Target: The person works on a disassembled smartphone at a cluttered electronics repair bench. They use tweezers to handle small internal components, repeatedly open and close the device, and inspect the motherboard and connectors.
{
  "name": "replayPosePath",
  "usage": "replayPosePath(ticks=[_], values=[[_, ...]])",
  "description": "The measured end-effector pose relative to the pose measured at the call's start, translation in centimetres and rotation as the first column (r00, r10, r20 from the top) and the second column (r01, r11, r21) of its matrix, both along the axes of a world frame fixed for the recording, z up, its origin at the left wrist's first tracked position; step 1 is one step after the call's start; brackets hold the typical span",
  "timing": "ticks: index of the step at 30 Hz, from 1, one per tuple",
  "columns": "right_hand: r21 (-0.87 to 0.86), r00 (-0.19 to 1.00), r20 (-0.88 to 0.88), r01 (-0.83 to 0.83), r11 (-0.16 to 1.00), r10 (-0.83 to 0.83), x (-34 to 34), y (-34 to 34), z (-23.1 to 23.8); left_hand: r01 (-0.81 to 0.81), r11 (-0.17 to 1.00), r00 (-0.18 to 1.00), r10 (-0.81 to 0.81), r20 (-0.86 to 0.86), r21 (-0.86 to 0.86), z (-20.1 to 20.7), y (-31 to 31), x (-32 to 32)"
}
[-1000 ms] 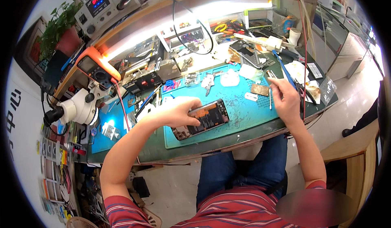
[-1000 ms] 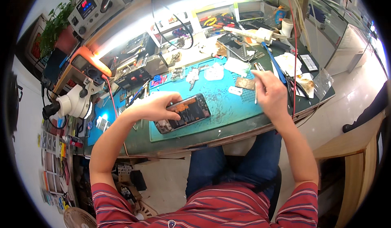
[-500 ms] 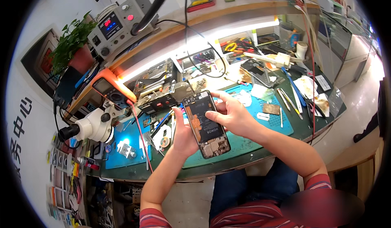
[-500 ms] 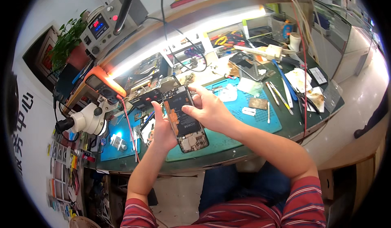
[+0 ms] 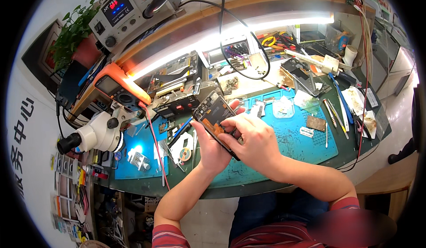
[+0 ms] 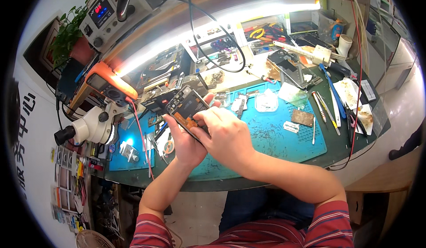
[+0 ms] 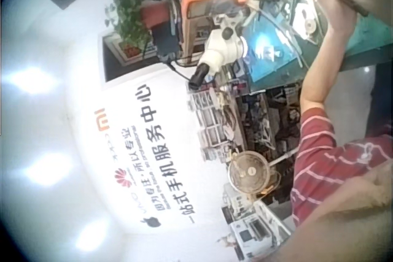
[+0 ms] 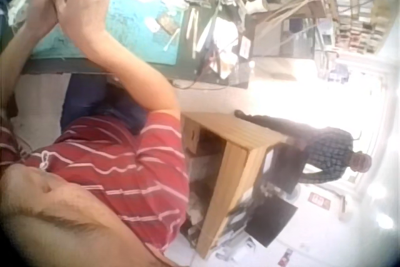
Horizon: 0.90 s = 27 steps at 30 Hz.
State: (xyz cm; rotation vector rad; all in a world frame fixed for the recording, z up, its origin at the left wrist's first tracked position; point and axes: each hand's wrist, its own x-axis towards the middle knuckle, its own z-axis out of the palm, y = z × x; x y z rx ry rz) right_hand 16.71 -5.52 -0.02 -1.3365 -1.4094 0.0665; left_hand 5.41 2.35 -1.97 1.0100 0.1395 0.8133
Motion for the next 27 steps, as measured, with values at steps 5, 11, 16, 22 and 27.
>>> replayPosePath(ticks=[5,11,16,22,27], values=[[-0.022,0.996,-0.082,-0.041,0.999,0.039,-0.1,-0.2,-0.3,-0.125,0.988,0.991,0.129,-0.037,0.087,-0.8,0.1,0.6],[-0.049,0.979,-0.172,-0.122,0.991,0.112,0.2,0.0,-0.3,-0.162,0.974,0.981,0.176,-0.077,0.156,-0.7,-0.1,0.7],[-0.128,0.935,-0.323,-0.200,0.971,0.150,0.7,-0.1,0.2,-0.031,0.990,0.992,0.047,-0.117,0.139,-0.8,0.4,0.0],[-0.263,0.903,-0.372,-0.324,0.909,0.214,2.0,-0.1,0.8,-0.055,0.962,0.979,0.105,-0.177,0.267,-0.5,0.2,0.2],[-0.022,0.968,-0.129,-0.219,0.976,0.214,1.7,0.1,-0.2,-0.154,0.962,0.968,0.192,-0.160,0.226,-1.0,0.3,0.8]])
